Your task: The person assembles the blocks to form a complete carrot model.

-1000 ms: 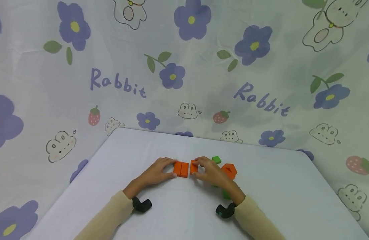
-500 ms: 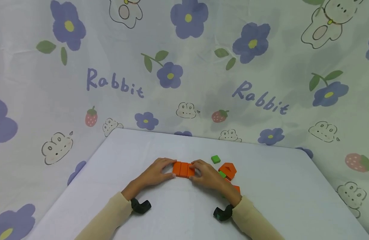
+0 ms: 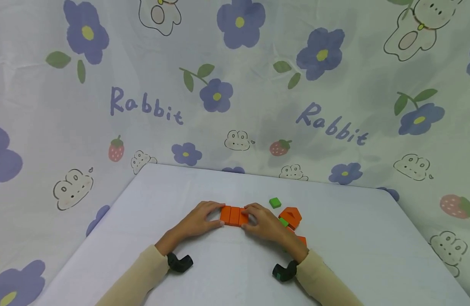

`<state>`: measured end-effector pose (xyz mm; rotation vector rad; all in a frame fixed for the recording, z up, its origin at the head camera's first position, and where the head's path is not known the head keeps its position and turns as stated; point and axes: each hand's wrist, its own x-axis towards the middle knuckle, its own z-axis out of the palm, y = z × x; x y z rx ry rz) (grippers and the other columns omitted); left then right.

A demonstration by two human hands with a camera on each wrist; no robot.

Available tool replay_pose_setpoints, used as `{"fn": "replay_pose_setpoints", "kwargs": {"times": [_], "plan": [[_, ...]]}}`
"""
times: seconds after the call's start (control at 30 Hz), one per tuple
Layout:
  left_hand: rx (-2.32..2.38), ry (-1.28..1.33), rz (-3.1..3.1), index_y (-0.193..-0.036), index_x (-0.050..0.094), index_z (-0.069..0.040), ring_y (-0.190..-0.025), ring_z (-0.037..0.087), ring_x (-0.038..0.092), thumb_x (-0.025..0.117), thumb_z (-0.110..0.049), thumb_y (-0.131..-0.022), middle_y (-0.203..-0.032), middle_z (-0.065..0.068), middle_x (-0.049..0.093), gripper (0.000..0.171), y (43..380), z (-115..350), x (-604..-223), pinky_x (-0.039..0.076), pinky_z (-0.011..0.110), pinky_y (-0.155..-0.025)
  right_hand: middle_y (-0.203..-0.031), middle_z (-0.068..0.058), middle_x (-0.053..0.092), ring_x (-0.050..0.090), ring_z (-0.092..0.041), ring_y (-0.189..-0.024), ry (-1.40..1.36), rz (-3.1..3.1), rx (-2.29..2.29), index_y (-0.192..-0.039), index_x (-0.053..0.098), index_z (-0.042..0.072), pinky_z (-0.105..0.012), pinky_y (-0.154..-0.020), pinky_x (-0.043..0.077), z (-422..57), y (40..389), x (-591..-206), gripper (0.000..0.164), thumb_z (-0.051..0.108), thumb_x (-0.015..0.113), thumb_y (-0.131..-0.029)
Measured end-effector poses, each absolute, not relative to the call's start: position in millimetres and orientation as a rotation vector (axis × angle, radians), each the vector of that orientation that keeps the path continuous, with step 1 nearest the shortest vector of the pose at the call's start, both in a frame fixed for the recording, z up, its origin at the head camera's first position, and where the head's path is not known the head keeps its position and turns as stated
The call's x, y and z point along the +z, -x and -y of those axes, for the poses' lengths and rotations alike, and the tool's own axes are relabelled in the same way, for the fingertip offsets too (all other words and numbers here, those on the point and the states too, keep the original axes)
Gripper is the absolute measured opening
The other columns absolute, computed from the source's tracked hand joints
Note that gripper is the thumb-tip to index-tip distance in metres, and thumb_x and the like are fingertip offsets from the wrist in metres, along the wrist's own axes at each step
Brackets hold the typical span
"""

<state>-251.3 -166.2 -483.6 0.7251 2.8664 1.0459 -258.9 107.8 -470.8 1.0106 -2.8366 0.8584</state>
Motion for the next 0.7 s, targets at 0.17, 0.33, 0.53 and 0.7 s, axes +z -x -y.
{"fn": "replay_pose_setpoints", "kwargs": {"times": [0.17, 0.33, 0.53, 0.7], "plan": [[1.054, -0.73, -2.85, -0.143, 0.055, -0.017, -0.137, 0.031, 0.045, 0.072, -0.042, -0.091, -0.144, 0.005, 0.057, 0.061, 249.4, 165.7, -482.9, 0.038, 0.056, -0.114, -0.134, -0.007, 0.061, 0.059, -0.025, -0.125, -1.01, 2.837, 0.875, -0.127, 0.066, 0.011, -0.041, -0.105, 0.05, -108.6, 258.5, -473.3, 0.043, 0.03, 0.075, -0.09], [1.053, -0.727, -2.846, -0.144, 0.055, -0.018, -0.137, 0.031, 0.045, 0.072, -0.041, -0.091, -0.144, 0.005, 0.056, 0.06, 247.8, 165.1, -479.6, 0.038, 0.056, -0.114, -0.133, -0.007, 0.062, 0.059, -0.025, -0.125, -1.004, 2.834, 0.864, -0.127, 0.065, 0.012, -0.041, -0.105, 0.05, -109.0, 259.3, -473.8, 0.043, 0.029, 0.076, -0.09], [1.044, -0.695, -2.855, -0.144, 0.055, -0.02, -0.138, 0.029, 0.044, 0.072, -0.043, -0.09, -0.144, 0.003, 0.056, 0.06, 249.0, 165.5, -478.5, 0.038, 0.055, -0.115, -0.136, -0.007, 0.061, 0.058, -0.026, -0.127, -0.991, 2.847, 0.867, -0.128, 0.065, 0.011, -0.042, -0.106, 0.05, -108.1, 261.0, -472.2, 0.043, 0.03, 0.076, -0.09], [1.049, -0.695, -2.842, -0.144, 0.055, -0.02, -0.139, 0.029, 0.043, 0.073, -0.042, -0.09, -0.145, 0.003, 0.056, 0.06, 249.4, 165.5, -478.6, 0.037, 0.055, -0.115, -0.136, -0.007, 0.06, 0.057, -0.026, -0.128, -0.975, 2.868, 0.865, -0.128, 0.065, 0.011, -0.043, -0.108, 0.049, -107.7, 261.2, -472.7, 0.044, 0.031, 0.075, -0.09]]}}
